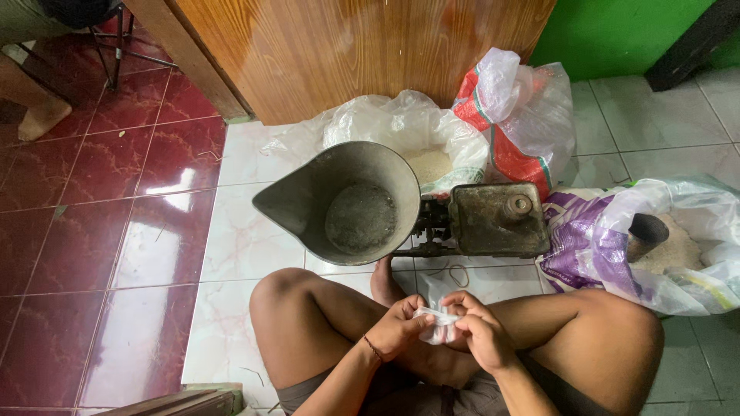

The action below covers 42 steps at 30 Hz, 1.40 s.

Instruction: The person uses a small metal container to scoop grains from a larger bag and pour them into small plastic bags, then uses a heating element to seal the bags.

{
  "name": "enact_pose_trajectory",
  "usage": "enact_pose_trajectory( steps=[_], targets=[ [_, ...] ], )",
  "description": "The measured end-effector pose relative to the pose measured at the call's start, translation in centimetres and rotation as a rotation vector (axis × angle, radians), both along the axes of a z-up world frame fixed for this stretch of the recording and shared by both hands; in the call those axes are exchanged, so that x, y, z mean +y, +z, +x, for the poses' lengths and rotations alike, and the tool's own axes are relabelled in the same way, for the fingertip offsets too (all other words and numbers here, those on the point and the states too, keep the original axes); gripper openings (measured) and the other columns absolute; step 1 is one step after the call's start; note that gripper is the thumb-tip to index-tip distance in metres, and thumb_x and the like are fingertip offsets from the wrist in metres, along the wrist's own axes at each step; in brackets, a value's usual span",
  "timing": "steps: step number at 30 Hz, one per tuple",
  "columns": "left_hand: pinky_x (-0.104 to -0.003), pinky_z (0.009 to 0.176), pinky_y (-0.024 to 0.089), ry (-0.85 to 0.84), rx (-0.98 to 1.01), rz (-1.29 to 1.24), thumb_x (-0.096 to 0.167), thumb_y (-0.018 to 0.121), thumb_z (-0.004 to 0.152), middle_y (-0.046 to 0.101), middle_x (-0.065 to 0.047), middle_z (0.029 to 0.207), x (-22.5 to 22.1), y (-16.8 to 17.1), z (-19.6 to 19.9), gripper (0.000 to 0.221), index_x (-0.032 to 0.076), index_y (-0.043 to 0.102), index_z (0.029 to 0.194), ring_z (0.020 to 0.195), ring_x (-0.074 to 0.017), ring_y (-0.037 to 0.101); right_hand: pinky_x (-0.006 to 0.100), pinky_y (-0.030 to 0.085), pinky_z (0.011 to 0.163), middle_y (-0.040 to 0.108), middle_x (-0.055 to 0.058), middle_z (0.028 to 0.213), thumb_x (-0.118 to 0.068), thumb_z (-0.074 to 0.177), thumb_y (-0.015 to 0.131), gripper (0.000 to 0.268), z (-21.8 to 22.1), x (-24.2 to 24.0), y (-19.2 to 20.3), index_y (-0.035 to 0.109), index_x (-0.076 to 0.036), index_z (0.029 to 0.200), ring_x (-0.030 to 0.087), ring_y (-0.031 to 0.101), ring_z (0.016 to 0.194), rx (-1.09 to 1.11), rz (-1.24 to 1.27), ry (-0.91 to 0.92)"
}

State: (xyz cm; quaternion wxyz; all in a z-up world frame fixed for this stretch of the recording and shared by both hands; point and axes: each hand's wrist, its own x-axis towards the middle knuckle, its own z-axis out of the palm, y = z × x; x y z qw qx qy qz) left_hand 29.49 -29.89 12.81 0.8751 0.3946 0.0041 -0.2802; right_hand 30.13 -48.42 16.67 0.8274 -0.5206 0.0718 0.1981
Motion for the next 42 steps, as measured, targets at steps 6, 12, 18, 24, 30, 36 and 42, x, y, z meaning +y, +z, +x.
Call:
enact_pose_trajectory(
  steps=[6, 12, 18, 24, 30, 36, 42],
  targets=[
    [-0.024, 0.060, 0.043, 0.237, 0.036, 0.012, 0.014, 0.069, 0.089, 0.054, -0.002, 0.068, 0.3, -0.9, 0.0, 0.024, 0.012, 0.047, 0.079, 0.063, -0.0098, 0.050, 0.023, 0.039, 0.046, 0.051, 0.003, 0.060, -0.019, 0.089, 0.059, 0.032, 0.0, 0.6, -1.4, 0.053, -0.003, 0.117, 0.011, 0.047, 0.048, 0.065, 0.051, 0.262],
    [-0.026, 0.049, 0.042, 0.243, 0.050, -0.016, 0.013, 0.066, 0.091, 0.051, -0.007, 0.054, 0.2, 0.4, 0.2, 0.026, 0.008, 0.047, 0.074, 0.047, -0.0130, 0.047, 0.022, 0.043, 0.064, 0.062, -0.001, 0.073, -0.021, 0.092, 0.062, 0.019, 0.3, -0.1, -2.7, 0.065, -0.007, 0.080, 0.008, 0.053, 0.070, -0.133, -0.302, 0.239],
    [-0.018, 0.057, 0.042, -0.100, -0.099, 0.213, 0.022, 0.063, 0.096, 0.057, 0.001, 0.074, -0.2, -0.3, 0.1, 0.017, 0.010, 0.053, 0.088, 0.063, -0.0044, 0.052, 0.031, 0.045, 0.061, 0.053, 0.004, 0.070, -0.021, 0.088, 0.062, 0.019, -0.2, -0.3, -1.9, 0.053, -0.009, 0.076, 0.016, 0.051, 0.064, 0.207, 0.378, 0.059],
    [-0.021, 0.060, 0.042, 0.255, -0.245, 0.575, 0.021, 0.068, 0.092, 0.056, 0.004, 0.073, -0.1, -1.7, 0.0, 0.017, 0.012, 0.059, 0.080, 0.067, -0.0056, 0.048, 0.029, 0.039, 0.062, 0.052, 0.004, 0.073, -0.021, 0.089, 0.060, 0.020, 0.2, -0.2, -1.0, 0.052, -0.008, 0.077, 0.016, 0.049, 0.068, 0.123, 0.267, 0.058],
    [-0.025, 0.060, 0.048, 0.306, 0.098, 0.015, 0.016, 0.066, 0.092, 0.062, -0.004, 0.075, -0.2, 0.0, -0.6, 0.016, 0.010, 0.056, 0.081, 0.066, -0.0124, 0.058, 0.031, 0.048, 0.053, 0.060, 0.013, 0.062, -0.028, 0.088, 0.061, 0.032, 0.0, -0.3, -1.7, 0.058, -0.001, 0.070, 0.022, 0.058, 0.054, 0.265, 0.203, 0.346],
    [-0.020, 0.052, 0.031, 0.085, 0.062, -0.044, 0.026, 0.063, 0.093, 0.046, 0.003, 0.066, 0.2, 0.5, -0.7, 0.025, 0.012, 0.048, 0.079, 0.056, -0.0060, 0.038, 0.038, 0.052, 0.069, 0.071, 0.016, 0.089, -0.033, 0.081, 0.064, 0.041, -0.9, -1.2, -5.5, 0.066, 0.005, 0.099, 0.025, 0.067, 0.077, 0.423, 0.455, 0.248],
    [-0.021, 0.053, 0.035, 0.168, 0.142, -0.166, 0.019, 0.066, 0.091, 0.049, 0.002, 0.067, 0.4, 0.4, -1.0, 0.019, 0.012, 0.052, 0.080, 0.057, -0.0063, 0.043, 0.030, 0.046, 0.065, 0.064, 0.008, 0.077, -0.031, 0.089, 0.061, 0.028, -0.9, -0.3, -0.9, 0.059, -0.004, 0.081, 0.016, 0.060, 0.070, 0.249, 0.429, 0.291]
  ],
)
